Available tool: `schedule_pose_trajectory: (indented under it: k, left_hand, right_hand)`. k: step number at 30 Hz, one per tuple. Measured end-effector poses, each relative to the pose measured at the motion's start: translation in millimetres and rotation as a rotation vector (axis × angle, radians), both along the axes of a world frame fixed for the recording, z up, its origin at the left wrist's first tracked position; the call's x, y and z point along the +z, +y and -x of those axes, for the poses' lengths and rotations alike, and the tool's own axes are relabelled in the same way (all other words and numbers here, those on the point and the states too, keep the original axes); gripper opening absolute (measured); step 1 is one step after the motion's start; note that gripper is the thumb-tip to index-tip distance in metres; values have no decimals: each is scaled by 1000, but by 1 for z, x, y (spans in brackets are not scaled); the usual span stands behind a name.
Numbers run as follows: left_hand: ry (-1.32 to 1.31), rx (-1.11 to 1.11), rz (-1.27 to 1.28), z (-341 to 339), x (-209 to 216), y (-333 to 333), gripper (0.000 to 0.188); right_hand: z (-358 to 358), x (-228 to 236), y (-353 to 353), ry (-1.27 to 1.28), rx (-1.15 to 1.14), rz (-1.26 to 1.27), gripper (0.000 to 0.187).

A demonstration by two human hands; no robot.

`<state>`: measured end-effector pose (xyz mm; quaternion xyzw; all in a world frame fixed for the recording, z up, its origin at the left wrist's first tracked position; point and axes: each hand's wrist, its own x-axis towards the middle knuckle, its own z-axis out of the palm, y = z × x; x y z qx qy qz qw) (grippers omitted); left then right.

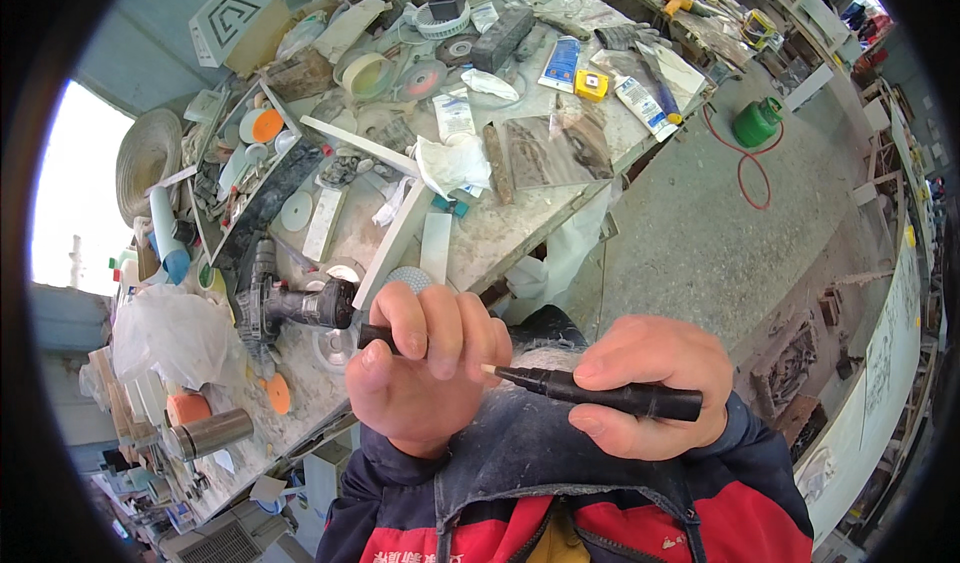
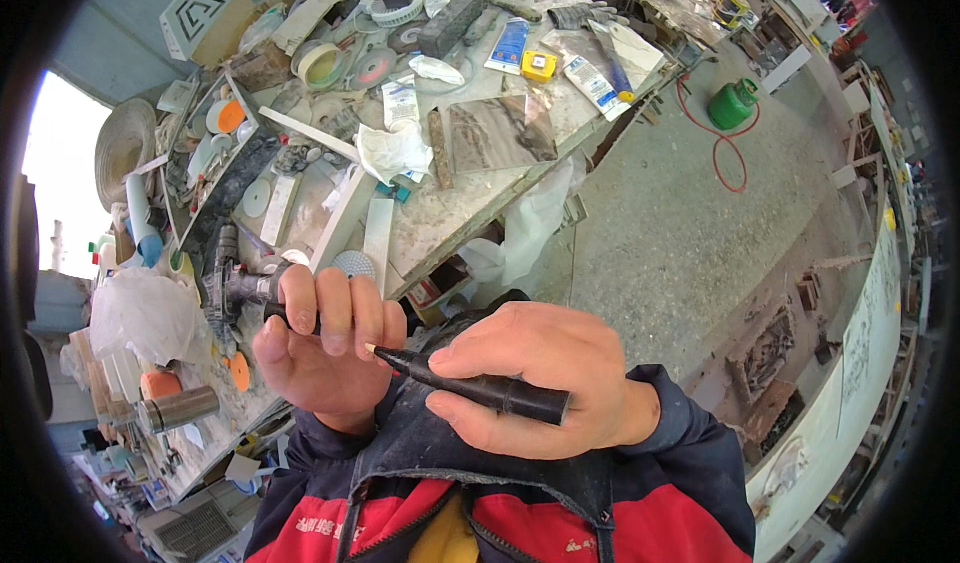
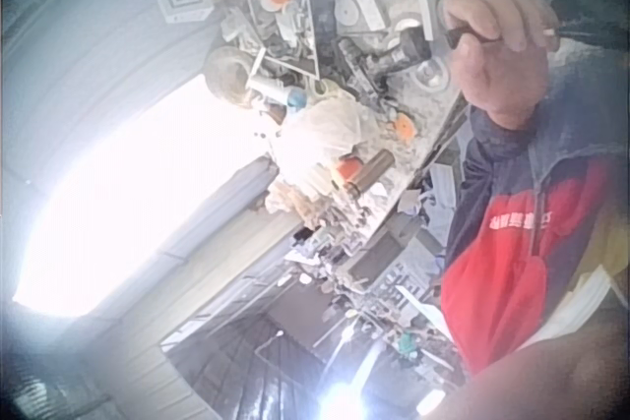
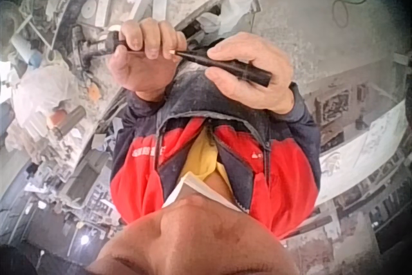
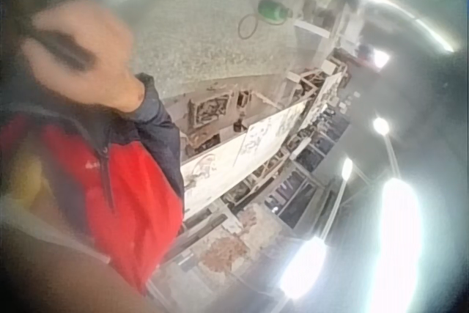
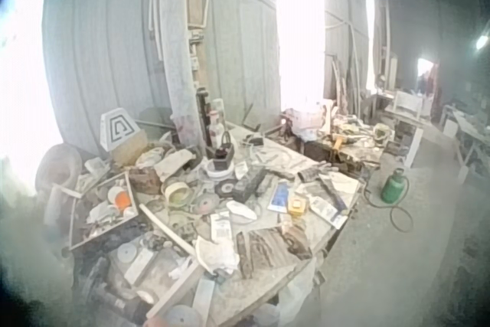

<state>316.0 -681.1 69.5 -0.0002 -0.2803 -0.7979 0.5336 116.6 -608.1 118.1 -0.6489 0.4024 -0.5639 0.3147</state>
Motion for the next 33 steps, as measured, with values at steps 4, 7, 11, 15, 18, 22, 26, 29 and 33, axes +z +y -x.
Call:
schedule_pose_trajectory:
  k: [4,7,11,15,18,22,26,29,33]
  left_hand:
    - [-8,0,1,0,1,0,27]
    - [-30,4,6,-1,1,1,27]
    - [-38,13,2,-1,1,2,27]
    - [-46,22,3,-2,1,2,27]
    - [-75,22,63,-2,0,1,27]
    - [-68,9,67,-1,0,3,26]
    - [-81,4,72,-2,0,3,26]
    - [-91,6,70,-2,1,3,26]
    - [-93,11,82,-1,1,3,27]
  right_hand:
    - [0,0,-1,12,1,6,30]
    - [0,2,-1,39,-5,-3,30]
    - [-1,4,-1,69,1,5,30]
    - [-2,3,-1,72,-1,5,30]
    - [-3,2,-1,54,-6,8,30]
    - [-4,2,0,36,-10,-7,29]
    - [-3,2,1,66,-18,-6,28]
    - [-2,2,1,47,-24,-1,28]
    - [-4,1,0,33,-17,2,27]
